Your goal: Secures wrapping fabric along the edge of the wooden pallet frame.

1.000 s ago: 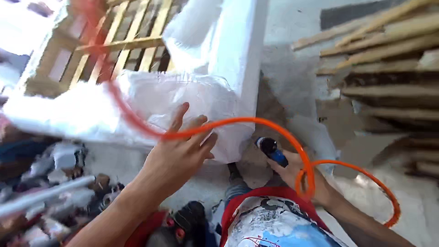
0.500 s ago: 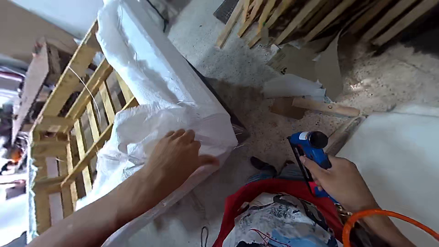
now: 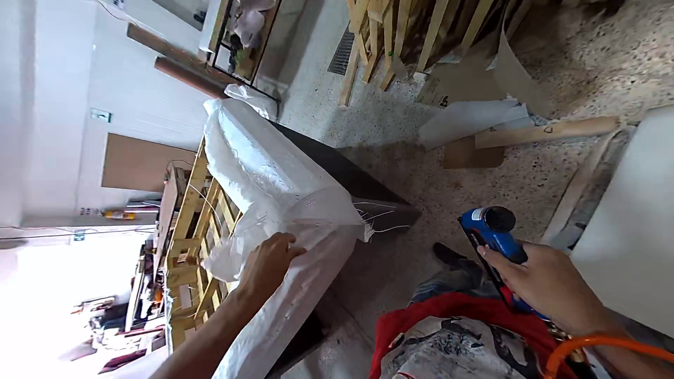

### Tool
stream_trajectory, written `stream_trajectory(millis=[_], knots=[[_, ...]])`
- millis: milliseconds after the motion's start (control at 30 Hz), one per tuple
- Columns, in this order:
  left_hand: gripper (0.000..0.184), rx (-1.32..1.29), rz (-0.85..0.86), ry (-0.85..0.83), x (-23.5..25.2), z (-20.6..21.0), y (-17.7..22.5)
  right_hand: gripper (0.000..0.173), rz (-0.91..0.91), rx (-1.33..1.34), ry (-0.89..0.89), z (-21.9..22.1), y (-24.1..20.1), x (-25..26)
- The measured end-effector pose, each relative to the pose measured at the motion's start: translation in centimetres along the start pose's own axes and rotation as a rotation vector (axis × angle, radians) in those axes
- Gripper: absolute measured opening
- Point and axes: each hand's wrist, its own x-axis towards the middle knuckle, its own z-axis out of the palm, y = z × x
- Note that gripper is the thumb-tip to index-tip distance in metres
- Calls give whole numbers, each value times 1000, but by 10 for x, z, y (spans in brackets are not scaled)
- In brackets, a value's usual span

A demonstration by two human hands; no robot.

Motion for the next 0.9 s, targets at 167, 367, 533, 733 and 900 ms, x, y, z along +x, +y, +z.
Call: stream_trajectory(millis=[167,367,533,733,900], knots=[[19,27,266,424,11,9,-6,43,-7,-6,-67,-6,3,5],[12,64,305,335,57,-7,-3,42,-46,-52,-81,-4,-6,1],[48,97,403,146,61,-21,0,40,-37,9,-81,7,-3,-8],[18,221,713,387,77,0,1,43,-23,49,-19,28,-3,-17],[22,-65,673,132,106,-9,-15,52,-27,198,-11,48,-29,-35]])
